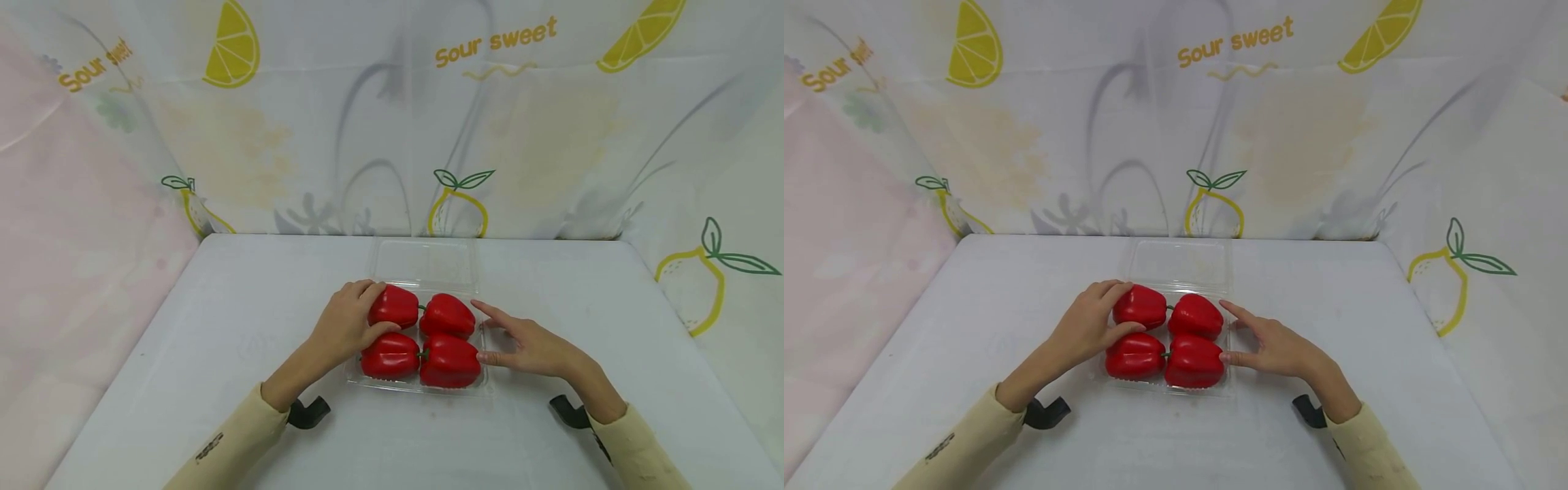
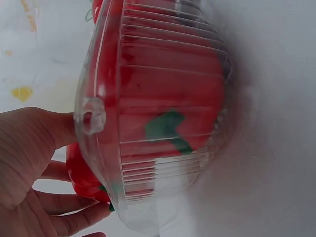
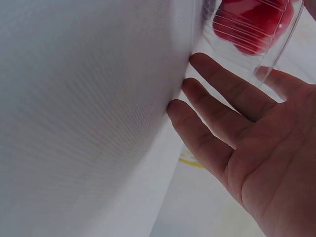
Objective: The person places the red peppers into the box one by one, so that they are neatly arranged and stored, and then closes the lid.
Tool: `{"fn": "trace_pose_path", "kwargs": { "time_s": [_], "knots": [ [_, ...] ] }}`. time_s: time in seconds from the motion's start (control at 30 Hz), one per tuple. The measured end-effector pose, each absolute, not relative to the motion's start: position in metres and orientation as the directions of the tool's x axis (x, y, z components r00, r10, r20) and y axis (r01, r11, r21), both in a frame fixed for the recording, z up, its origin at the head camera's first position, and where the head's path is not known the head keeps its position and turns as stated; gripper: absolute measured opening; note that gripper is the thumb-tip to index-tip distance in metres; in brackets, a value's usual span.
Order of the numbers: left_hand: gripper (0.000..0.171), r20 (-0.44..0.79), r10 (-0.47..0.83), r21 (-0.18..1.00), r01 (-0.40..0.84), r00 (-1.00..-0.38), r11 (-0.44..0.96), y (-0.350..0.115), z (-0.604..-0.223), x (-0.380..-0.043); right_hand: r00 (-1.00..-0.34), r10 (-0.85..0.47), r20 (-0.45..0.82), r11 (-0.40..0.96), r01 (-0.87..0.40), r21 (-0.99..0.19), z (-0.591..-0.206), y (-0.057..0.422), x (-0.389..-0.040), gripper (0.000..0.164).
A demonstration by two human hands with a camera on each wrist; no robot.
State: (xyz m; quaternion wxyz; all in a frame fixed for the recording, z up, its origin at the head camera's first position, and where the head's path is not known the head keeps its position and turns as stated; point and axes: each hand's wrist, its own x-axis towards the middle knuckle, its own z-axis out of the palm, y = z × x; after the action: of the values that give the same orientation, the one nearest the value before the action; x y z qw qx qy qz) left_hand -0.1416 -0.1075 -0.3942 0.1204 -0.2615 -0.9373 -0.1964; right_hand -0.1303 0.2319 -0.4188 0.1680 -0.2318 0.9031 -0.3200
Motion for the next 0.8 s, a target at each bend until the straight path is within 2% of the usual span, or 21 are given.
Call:
{"fn": "trace_pose_path", "kwargs": {
  "time_s": [0.43,0.8],
  "knots": [
    [0.061,0.241,0.444,0.293,0.501,-0.863,0.814,-0.101,-0.388,-0.1401,-0.83,-0.536,-0.154,0.676,-0.312,-0.667,-0.4198,0.2315,-0.1301,0.089],
    [0.061,0.246,0.454,0.297,0.513,-0.856,0.806,-0.0986,-0.3937,-0.1389,-0.837,-0.522,-0.16,0.683,-0.298,-0.667,-0.4205,0.2335,-0.1312,0.09]
  ]
}}
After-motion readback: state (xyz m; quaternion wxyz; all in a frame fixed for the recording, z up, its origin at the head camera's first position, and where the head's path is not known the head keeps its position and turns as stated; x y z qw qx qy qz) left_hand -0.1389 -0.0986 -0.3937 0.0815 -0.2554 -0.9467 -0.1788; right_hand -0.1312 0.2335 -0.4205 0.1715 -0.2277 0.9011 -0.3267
